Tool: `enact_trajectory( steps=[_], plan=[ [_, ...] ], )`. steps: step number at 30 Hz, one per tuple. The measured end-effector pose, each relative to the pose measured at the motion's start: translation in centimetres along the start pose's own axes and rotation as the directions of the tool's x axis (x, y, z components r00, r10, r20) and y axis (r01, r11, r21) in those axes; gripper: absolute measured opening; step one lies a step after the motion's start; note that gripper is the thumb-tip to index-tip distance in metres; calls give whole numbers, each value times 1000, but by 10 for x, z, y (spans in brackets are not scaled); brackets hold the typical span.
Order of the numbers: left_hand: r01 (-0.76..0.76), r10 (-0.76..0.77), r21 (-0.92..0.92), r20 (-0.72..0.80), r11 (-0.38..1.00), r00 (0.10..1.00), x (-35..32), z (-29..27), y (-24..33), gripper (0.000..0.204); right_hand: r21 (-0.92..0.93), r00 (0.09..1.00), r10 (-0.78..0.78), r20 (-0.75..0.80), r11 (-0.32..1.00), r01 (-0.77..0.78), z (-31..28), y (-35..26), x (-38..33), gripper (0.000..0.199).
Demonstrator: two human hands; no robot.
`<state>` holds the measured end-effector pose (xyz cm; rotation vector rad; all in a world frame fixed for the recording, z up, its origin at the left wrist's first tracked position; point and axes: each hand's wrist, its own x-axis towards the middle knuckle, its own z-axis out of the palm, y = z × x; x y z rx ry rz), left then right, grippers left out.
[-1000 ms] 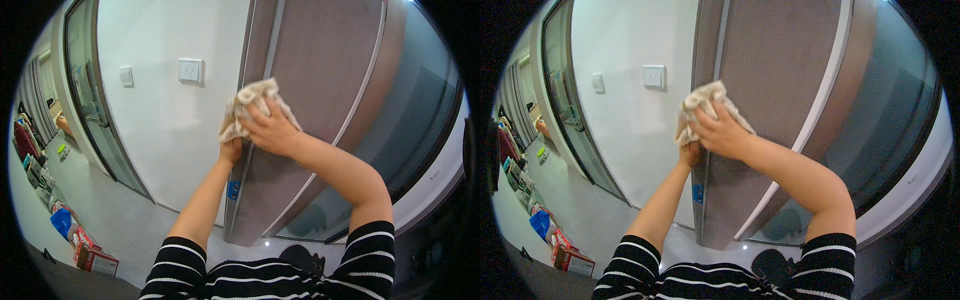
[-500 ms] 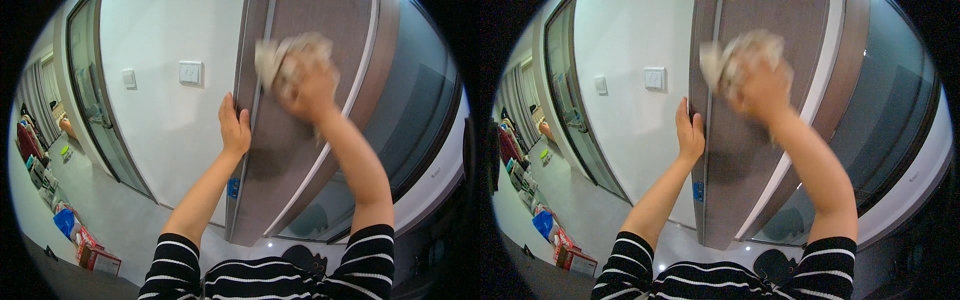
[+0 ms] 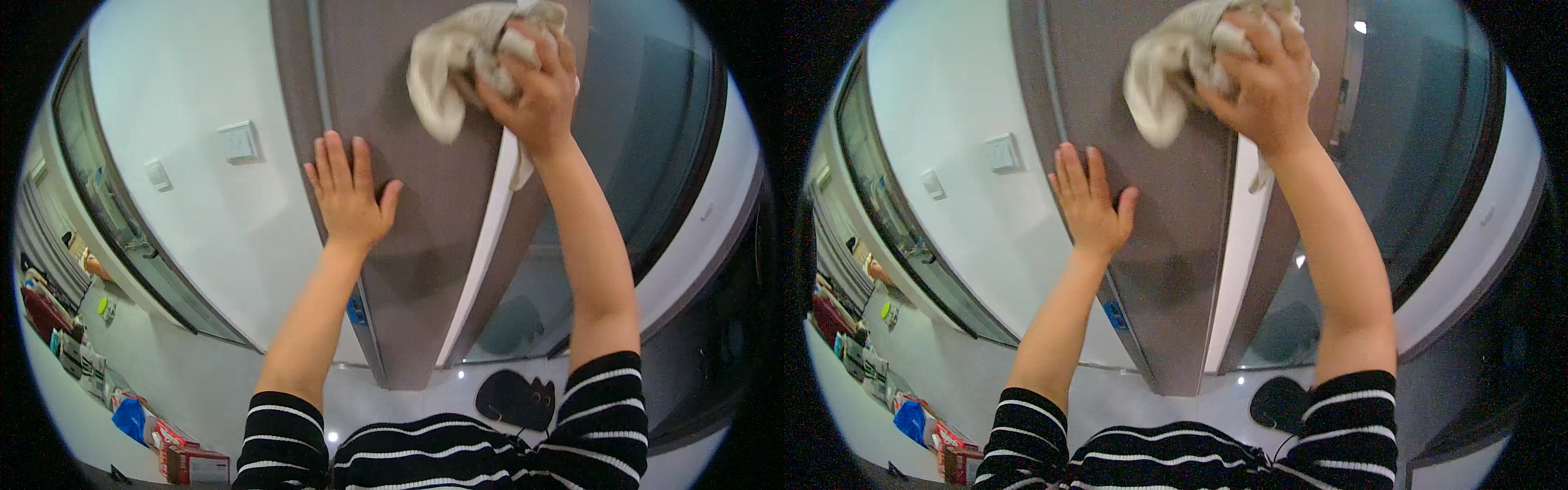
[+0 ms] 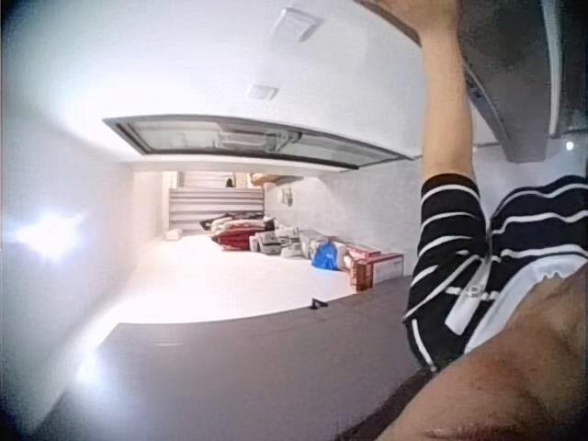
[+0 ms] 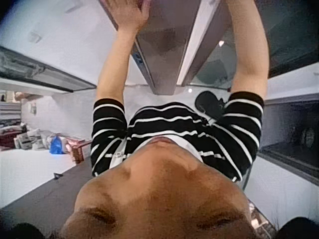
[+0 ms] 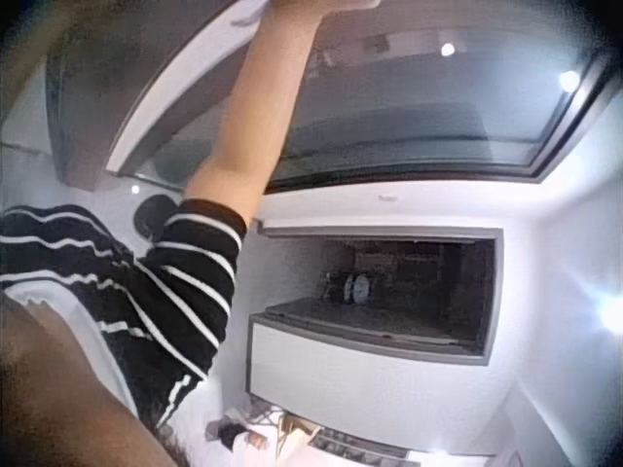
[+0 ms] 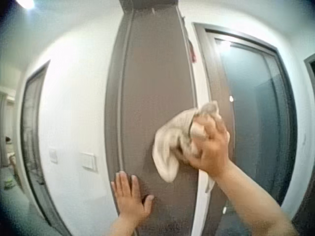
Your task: The person wipes the surface of a grey door with a white cloth. They clean the door's flat panels and the vertical frame, moving the cloth in circular and vertical motions. The person also wipes the glass panel on the door.
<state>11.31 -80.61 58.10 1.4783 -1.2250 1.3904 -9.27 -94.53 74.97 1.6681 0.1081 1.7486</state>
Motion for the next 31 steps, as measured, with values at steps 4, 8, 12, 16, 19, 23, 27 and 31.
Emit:
enact_trajectory(
  steps=[4, 8, 12, 16, 19, 23, 27, 31],
  plan=[
    [-34, 34, 37, -9, 999, 999, 0, 2, 1, 75, 41, 990, 126, -64, 991, -124, 1, -51, -75, 28],
    [-56, 57, 37, -30, 998, 998, 7, 2, 7, 73, 135, 974, 181, 134, 971, -199, -34, -151, -254, 39],
    [-66, 69, 69, -32, 995, 997, 3, 2, 3, 72, 309, 877, 56, 477, 923, -227, -96, -212, -311, 35],
    [-86, 88, 77, -31, 993, 996, 6, 5, 9, 72, 305, 932, -47, 360, 950, -70, -79, -157, -276, 31],
    [-81, 84, 82, -27, 993, 996, 6, 1, 7, 71, 44, 995, 25, 94, 999, -29, -29, -88, -147, 31],
    [-60, 61, 57, -21, 997, 998, 5, 0, 8, 72, -56, 990, 141, 7, 989, -140, 2, -40, -15, 25],
    [-24, 24, 11, 55, 1000, 998, -4, 7, -3, 75, -9, 989, -56, 140, 998, 58, 14, -96, -48, 34],
    [-323, 306, 364, 105, 873, 946, -31, 10, -49, 74, 356, 968, -77, 240, 934, -14, 13, -153, -130, 49]
  ],
)
